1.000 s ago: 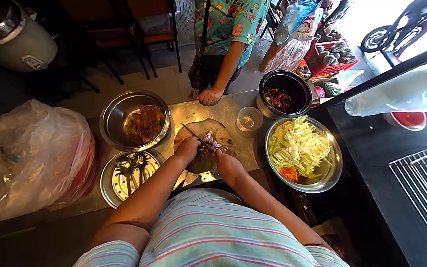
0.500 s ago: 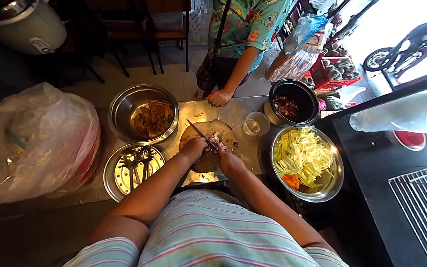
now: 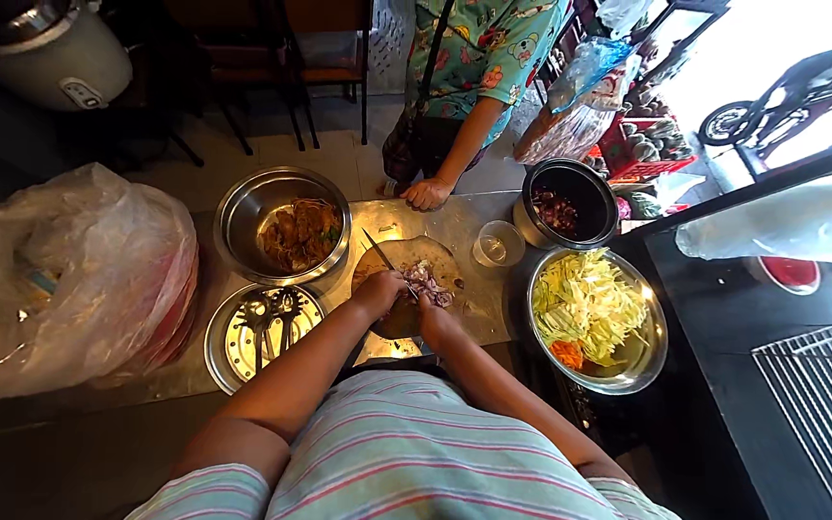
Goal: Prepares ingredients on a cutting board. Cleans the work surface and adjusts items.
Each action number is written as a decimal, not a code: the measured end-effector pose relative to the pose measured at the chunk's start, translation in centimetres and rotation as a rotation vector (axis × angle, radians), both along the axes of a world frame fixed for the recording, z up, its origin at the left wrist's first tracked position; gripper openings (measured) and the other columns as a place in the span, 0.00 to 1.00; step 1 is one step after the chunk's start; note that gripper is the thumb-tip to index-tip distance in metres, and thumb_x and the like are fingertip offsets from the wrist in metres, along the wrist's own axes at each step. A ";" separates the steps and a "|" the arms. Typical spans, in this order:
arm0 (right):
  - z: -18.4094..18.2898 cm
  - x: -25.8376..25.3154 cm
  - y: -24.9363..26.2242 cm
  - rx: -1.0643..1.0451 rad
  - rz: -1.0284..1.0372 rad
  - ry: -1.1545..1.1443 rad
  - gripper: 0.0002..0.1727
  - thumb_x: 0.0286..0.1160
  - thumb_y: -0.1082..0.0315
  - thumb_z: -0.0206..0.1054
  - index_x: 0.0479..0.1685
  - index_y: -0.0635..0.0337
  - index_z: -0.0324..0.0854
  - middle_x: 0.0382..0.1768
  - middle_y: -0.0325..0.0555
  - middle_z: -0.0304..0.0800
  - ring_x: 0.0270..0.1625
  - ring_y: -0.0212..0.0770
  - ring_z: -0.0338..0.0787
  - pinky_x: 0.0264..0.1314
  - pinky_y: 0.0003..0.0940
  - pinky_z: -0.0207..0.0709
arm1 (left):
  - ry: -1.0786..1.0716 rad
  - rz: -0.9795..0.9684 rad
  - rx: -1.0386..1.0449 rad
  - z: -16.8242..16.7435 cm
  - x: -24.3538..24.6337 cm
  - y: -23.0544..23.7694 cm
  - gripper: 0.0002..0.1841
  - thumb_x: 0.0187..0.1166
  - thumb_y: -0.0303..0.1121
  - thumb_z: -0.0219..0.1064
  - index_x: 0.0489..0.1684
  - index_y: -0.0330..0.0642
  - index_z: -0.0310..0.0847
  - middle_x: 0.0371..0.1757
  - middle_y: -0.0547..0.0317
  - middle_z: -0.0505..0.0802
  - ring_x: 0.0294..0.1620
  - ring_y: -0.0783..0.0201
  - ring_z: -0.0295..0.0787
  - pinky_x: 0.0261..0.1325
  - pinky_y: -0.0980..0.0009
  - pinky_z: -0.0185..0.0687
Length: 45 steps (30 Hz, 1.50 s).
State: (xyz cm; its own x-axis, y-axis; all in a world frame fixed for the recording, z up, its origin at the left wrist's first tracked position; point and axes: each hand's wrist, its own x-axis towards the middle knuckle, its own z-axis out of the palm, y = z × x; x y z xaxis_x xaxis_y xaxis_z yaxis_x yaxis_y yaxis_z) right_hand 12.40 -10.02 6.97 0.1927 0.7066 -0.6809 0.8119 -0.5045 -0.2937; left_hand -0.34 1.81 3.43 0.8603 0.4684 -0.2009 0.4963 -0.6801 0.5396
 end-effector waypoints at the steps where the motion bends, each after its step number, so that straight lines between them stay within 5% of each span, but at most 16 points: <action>1: 0.3 0.0 0.2 -0.007 0.007 0.001 0.26 0.95 0.66 0.41 0.89 0.57 0.54 0.64 0.65 0.86 0.69 0.64 0.88 0.67 0.63 0.80 | 0.003 0.004 -0.006 0.0 -0.1 0.0 0.12 0.87 0.26 0.60 0.51 0.37 0.93 0.59 0.48 0.93 0.66 0.51 0.89 0.76 0.55 0.78; 5: 3.5 -0.1 0.6 -0.059 0.035 -0.033 0.22 0.95 0.66 0.42 0.84 0.58 0.59 0.64 0.64 0.86 0.68 0.63 0.89 0.65 0.62 0.81 | 0.031 -0.018 -0.028 0.0 -0.2 0.2 0.12 0.84 0.20 0.58 0.52 0.31 0.90 0.61 0.44 0.91 0.68 0.48 0.87 0.78 0.54 0.76; 12: -1.4 0.0 -0.4 0.046 -0.046 0.097 0.23 0.97 0.62 0.40 0.83 0.59 0.60 0.58 0.65 0.88 0.65 0.63 0.90 0.66 0.62 0.81 | -0.020 -0.041 -0.011 -0.3 -0.4 0.1 0.16 0.90 0.28 0.53 0.55 0.33 0.89 0.62 0.44 0.91 0.71 0.49 0.86 0.81 0.56 0.73; 17: 2.0 2.1 -0.1 0.083 -0.016 0.082 0.24 0.98 0.55 0.39 0.81 0.59 0.64 0.61 0.64 0.87 0.66 0.61 0.89 0.68 0.60 0.80 | 0.061 -0.064 -0.030 0.7 0.1 0.3 0.14 0.84 0.18 0.55 0.57 0.29 0.87 0.67 0.40 0.88 0.75 0.44 0.82 0.83 0.53 0.70; 23: 3.1 2.9 -1.1 0.062 -0.102 0.008 0.21 0.97 0.57 0.41 0.77 0.58 0.66 0.60 0.61 0.88 0.65 0.60 0.90 0.65 0.60 0.82 | 0.078 -0.183 -0.074 0.7 1.3 0.8 0.14 0.87 0.18 0.54 0.60 0.27 0.84 0.71 0.38 0.85 0.77 0.42 0.79 0.85 0.52 0.67; 30: 3.5 1.4 -2.0 -0.025 -0.084 -0.069 0.23 0.98 0.57 0.37 0.83 0.55 0.62 0.61 0.61 0.89 0.65 0.62 0.91 0.63 0.62 0.83 | 0.194 0.131 -0.071 1.3 2.7 -0.7 0.19 0.82 0.31 0.69 0.68 0.31 0.81 0.72 0.38 0.83 0.78 0.43 0.78 0.83 0.52 0.71; 36: 2.3 0.8 -2.0 -0.049 -0.060 -0.064 0.22 0.97 0.60 0.38 0.82 0.53 0.63 0.60 0.61 0.89 0.66 0.62 0.90 0.63 0.62 0.82 | 0.224 0.199 -0.113 1.5 2.8 -1.3 0.15 0.83 0.21 0.60 0.64 0.31 0.85 0.73 0.40 0.84 0.78 0.46 0.80 0.84 0.54 0.71; 41: -0.4 0.6 -0.6 0.006 -0.053 -0.045 0.28 0.89 0.72 0.47 0.88 0.55 0.58 0.60 0.64 0.89 0.65 0.65 0.90 0.62 0.64 0.82 | 0.225 0.188 -0.124 1.6 2.8 -1.3 0.13 0.85 0.26 0.62 0.61 0.33 0.86 0.71 0.41 0.85 0.77 0.47 0.80 0.83 0.55 0.72; 45: 2.8 0.7 0.7 -0.017 -0.010 -0.069 0.26 0.91 0.70 0.46 0.87 0.54 0.59 0.64 0.63 0.87 0.68 0.64 0.89 0.64 0.64 0.82 | 0.222 0.195 -0.114 1.7 2.4 -1.7 0.16 0.84 0.19 0.56 0.63 0.30 0.85 0.73 0.39 0.84 0.77 0.45 0.80 0.82 0.53 0.73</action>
